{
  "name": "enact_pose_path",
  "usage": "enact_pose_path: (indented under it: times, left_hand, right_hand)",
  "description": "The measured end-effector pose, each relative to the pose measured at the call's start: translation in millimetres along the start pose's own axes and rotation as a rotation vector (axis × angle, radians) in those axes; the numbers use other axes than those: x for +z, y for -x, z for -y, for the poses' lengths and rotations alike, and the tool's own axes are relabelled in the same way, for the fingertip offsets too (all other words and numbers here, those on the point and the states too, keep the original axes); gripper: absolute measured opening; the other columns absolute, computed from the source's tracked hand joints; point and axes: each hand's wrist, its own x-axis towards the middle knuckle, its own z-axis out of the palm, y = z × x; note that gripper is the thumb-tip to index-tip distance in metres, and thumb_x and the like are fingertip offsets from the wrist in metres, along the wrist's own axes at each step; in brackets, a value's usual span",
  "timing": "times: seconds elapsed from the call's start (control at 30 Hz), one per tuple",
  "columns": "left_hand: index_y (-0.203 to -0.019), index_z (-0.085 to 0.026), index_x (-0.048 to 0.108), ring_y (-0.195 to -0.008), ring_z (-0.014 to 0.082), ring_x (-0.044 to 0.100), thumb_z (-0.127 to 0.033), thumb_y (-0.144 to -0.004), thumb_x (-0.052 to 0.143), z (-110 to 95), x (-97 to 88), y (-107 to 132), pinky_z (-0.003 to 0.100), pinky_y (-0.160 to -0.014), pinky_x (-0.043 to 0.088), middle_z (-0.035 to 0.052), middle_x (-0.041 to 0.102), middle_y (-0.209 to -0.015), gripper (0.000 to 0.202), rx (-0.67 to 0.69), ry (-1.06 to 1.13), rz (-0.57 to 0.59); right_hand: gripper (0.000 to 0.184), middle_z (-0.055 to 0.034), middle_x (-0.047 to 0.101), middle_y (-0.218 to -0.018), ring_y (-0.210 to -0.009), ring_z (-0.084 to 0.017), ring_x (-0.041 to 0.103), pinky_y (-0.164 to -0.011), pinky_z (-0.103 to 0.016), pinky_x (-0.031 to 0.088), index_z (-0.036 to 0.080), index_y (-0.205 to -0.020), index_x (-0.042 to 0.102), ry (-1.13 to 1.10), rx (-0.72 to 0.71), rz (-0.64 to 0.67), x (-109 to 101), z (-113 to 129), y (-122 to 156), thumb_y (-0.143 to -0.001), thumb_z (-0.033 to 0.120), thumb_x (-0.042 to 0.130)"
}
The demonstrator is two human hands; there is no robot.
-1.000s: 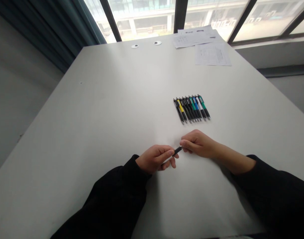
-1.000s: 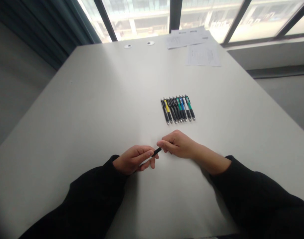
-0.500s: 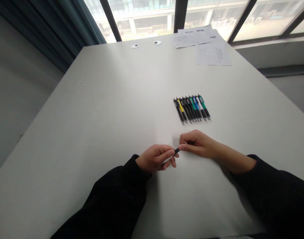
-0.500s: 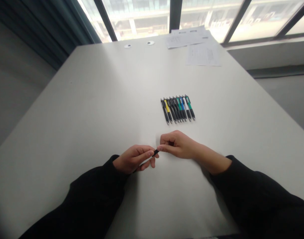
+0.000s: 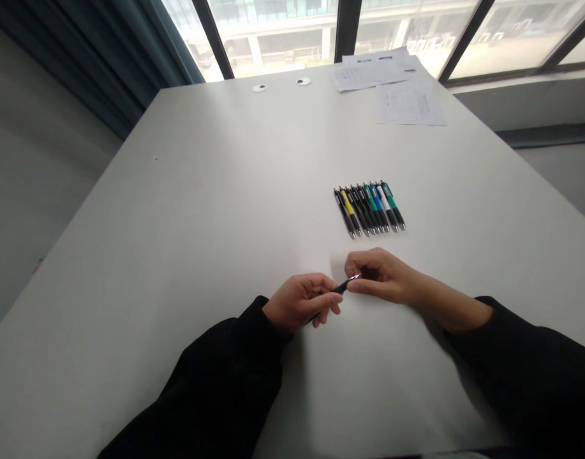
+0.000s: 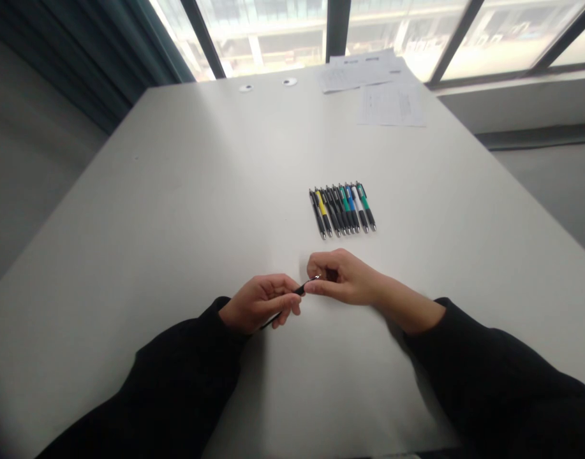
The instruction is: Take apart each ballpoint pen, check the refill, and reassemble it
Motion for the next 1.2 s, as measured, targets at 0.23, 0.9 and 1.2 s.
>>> enact_pose_path:
  times: [0.23, 0.9, 1.2]
  left_hand:
    - [-0.077, -0.011, 0.065, -0.044, 0.0085, 0.057, -0.042, -0.072, 0.084, 2.3, 2.9, 0.5, 0.019, -0.039, 0.047, 0.0046, 0.071, -0.065, 0.037, -0.012, 0.028, -0.027]
    - [-0.112, -0.022, 0.058, -0.068, 0.0085, 0.062, -0.036, -0.085, 0.078, -1.8, -28.9, -18.0, 0.021, -0.067, 0.049, 0.0036, 0.076, -0.095, 0.036, 0.492, 0.176, -0.266]
    - [-0.12, -0.023, 0.058, -0.075, 0.0124, 0.065, -0.038, -0.076, 0.084, -3.8, -29.1, -18.3, 0.022, -0.067, 0.05, 0.0012, 0.073, -0.084, 0.053, 0.466, 0.169, -0.369]
  right_hand:
    - [0.051, 0.0062, 0.032, -0.056, -0.052, -0.007, 0.031, -0.05, -0.024, 0.024, 0.016, -0.058, 0.045, -0.016, 0.03, 0.062, -0.8, 3.4, -0.8, -0.098, 0.045, 0.056]
    - [0.044, 0.0073, 0.043, -0.054, -0.051, -0.006, 0.034, -0.05, -0.02, 0.027, 0.017, -0.061, 0.047, -0.038, 0.144, 0.075, 53.8, 25.3, -3.6, -0.089, 0.041, 0.068]
    - [0.038, 0.0016, 0.058, -0.062, -0.055, -0.009, 0.045, -0.052, -0.022, 0.033, 0.013, -0.074, 0.067, -0.218, 0.266, 0.218, 41.1, 27.7, -5.4, -0.095, 0.045, 0.06]
